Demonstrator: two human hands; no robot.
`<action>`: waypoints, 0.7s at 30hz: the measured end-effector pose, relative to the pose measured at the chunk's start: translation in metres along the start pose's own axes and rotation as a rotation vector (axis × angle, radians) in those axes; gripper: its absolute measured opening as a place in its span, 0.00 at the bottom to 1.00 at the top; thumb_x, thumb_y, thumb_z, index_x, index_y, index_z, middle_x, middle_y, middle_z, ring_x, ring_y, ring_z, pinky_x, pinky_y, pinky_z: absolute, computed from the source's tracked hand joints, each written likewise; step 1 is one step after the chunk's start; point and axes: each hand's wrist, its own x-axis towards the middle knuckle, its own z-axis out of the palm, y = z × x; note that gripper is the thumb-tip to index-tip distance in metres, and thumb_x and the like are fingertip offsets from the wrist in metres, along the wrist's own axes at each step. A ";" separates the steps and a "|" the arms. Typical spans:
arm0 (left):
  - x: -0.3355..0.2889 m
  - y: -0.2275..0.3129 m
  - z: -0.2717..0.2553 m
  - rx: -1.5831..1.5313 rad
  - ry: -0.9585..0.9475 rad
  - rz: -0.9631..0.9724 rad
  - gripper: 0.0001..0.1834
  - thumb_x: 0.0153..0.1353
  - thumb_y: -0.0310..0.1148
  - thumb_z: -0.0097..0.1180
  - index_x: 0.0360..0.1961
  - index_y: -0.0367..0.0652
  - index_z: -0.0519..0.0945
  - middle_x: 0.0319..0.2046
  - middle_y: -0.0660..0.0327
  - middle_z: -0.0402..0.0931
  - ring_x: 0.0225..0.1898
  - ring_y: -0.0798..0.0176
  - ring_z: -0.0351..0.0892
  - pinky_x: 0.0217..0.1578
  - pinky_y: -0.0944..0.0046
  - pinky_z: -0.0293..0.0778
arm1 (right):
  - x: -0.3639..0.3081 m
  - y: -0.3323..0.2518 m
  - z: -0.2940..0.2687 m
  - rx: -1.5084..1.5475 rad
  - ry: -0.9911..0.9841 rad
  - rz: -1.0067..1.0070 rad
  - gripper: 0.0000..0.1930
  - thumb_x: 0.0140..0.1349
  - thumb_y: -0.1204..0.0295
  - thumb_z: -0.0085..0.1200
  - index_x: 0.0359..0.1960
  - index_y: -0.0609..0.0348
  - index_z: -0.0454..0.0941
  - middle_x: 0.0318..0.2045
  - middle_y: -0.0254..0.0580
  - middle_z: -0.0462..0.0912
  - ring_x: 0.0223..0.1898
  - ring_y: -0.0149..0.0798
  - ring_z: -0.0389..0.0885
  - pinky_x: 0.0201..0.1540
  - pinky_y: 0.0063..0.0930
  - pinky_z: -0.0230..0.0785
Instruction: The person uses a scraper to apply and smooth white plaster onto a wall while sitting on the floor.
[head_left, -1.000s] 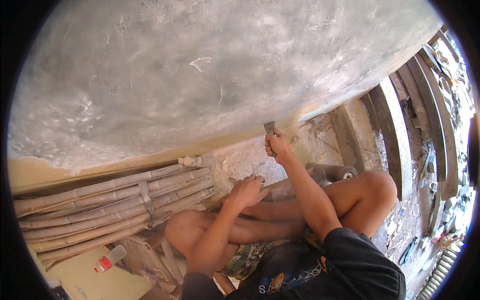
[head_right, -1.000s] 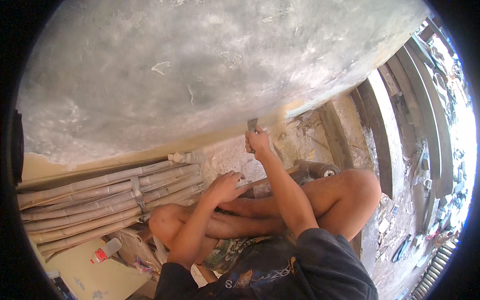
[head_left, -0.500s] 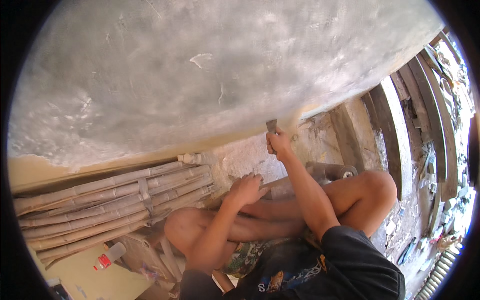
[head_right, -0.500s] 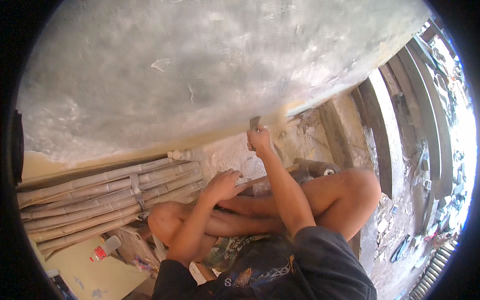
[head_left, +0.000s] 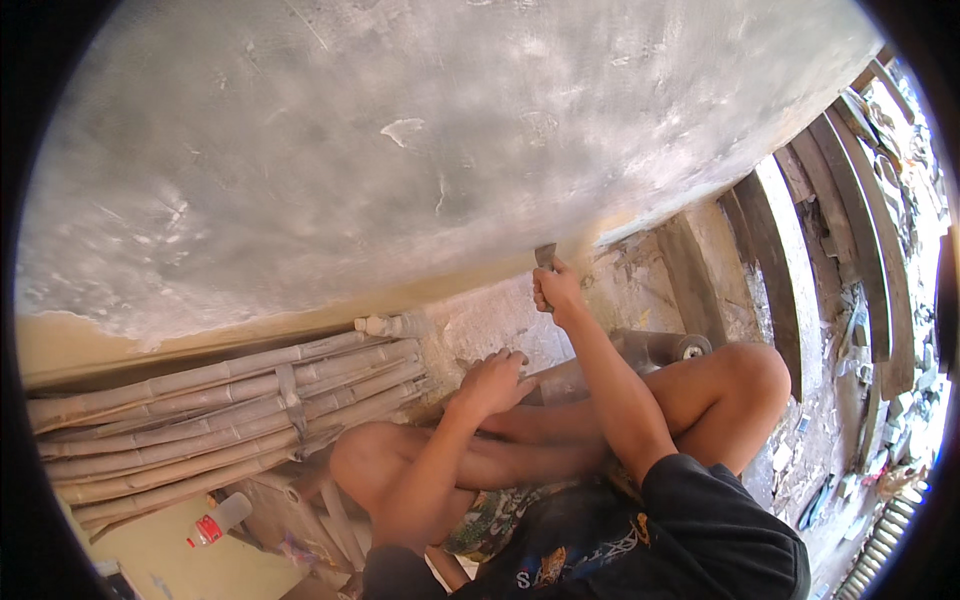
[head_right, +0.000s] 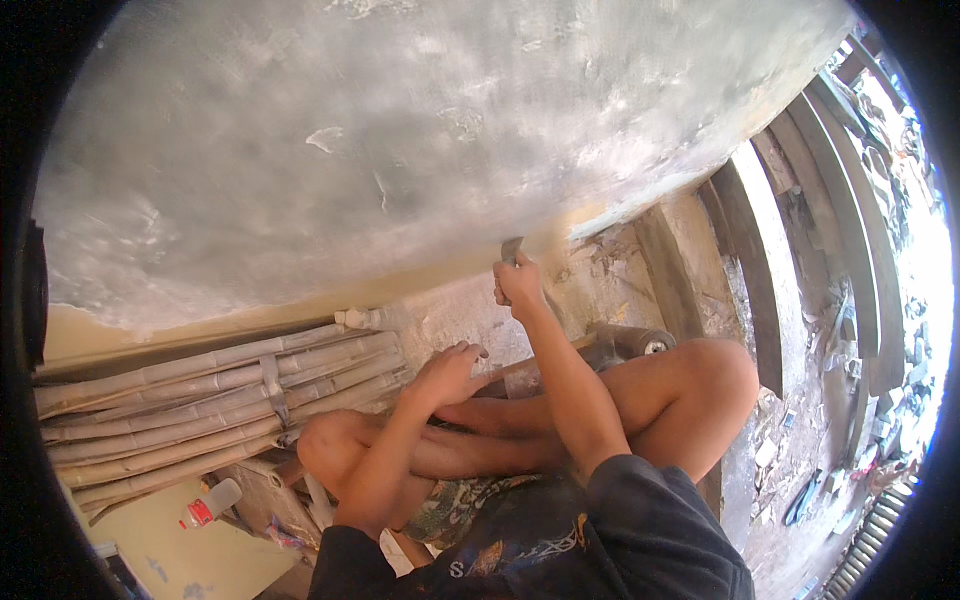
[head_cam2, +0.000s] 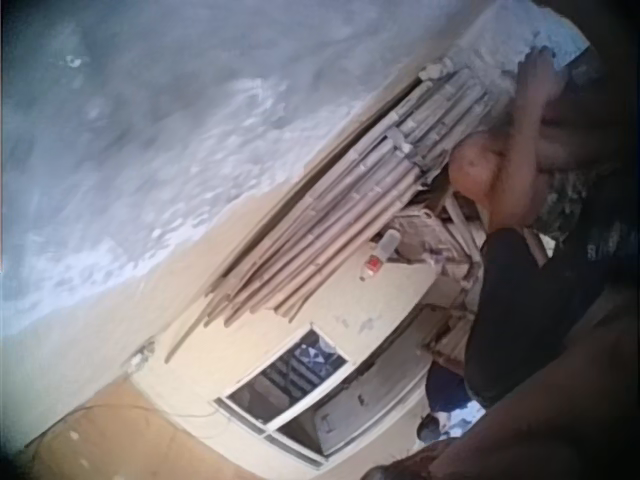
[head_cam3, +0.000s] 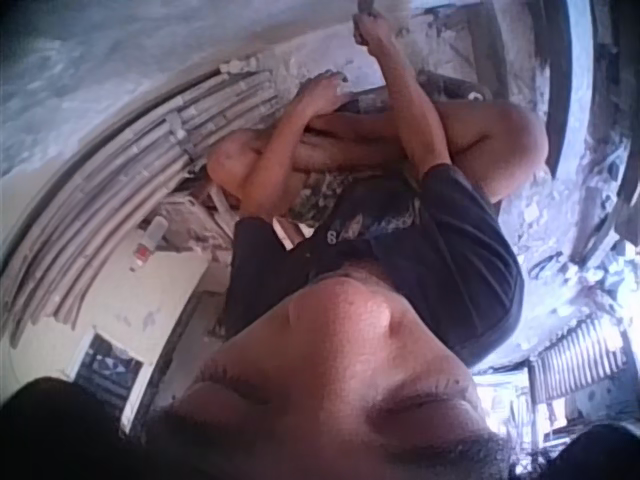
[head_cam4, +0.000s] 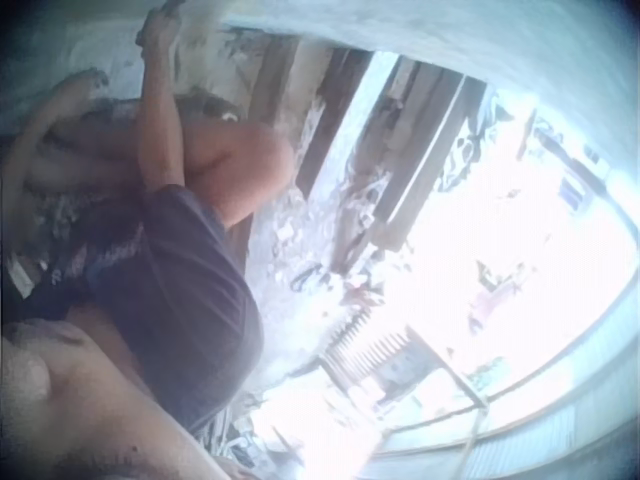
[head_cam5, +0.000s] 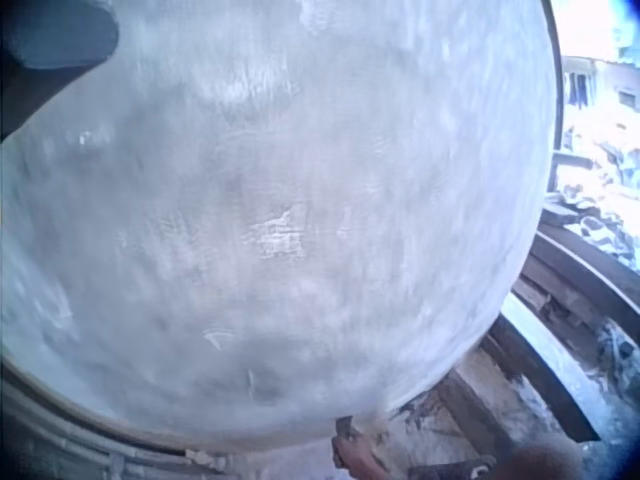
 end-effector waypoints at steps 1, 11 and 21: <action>0.000 0.000 -0.003 -0.006 -0.014 -0.007 0.22 0.55 0.46 0.52 0.41 0.38 0.73 0.41 0.46 0.72 0.45 0.45 0.72 0.45 0.49 0.67 | 0.002 -0.002 0.000 0.002 -0.010 0.000 0.06 0.50 0.81 0.44 0.30 0.60 0.66 0.12 0.35 0.64 0.08 0.29 0.60 0.08 0.24 0.51; -0.006 0.003 -0.004 0.010 -0.028 -0.014 0.22 0.55 0.45 0.51 0.44 0.38 0.72 0.42 0.46 0.71 0.47 0.45 0.71 0.46 0.52 0.67 | 0.014 0.019 -0.015 -0.072 -0.032 0.227 0.03 0.48 0.77 0.46 0.27 0.60 0.67 0.16 0.38 0.67 0.13 0.32 0.67 0.11 0.26 0.62; 0.028 -0.036 0.014 -0.477 0.067 -0.312 0.29 0.53 0.46 0.53 0.47 0.32 0.67 0.43 0.43 0.73 0.45 0.43 0.73 0.43 0.53 0.70 | -0.024 0.047 0.017 -0.088 -0.229 0.485 0.08 0.54 0.71 0.47 0.35 0.57 0.67 0.23 0.39 0.73 0.23 0.33 0.75 0.21 0.25 0.71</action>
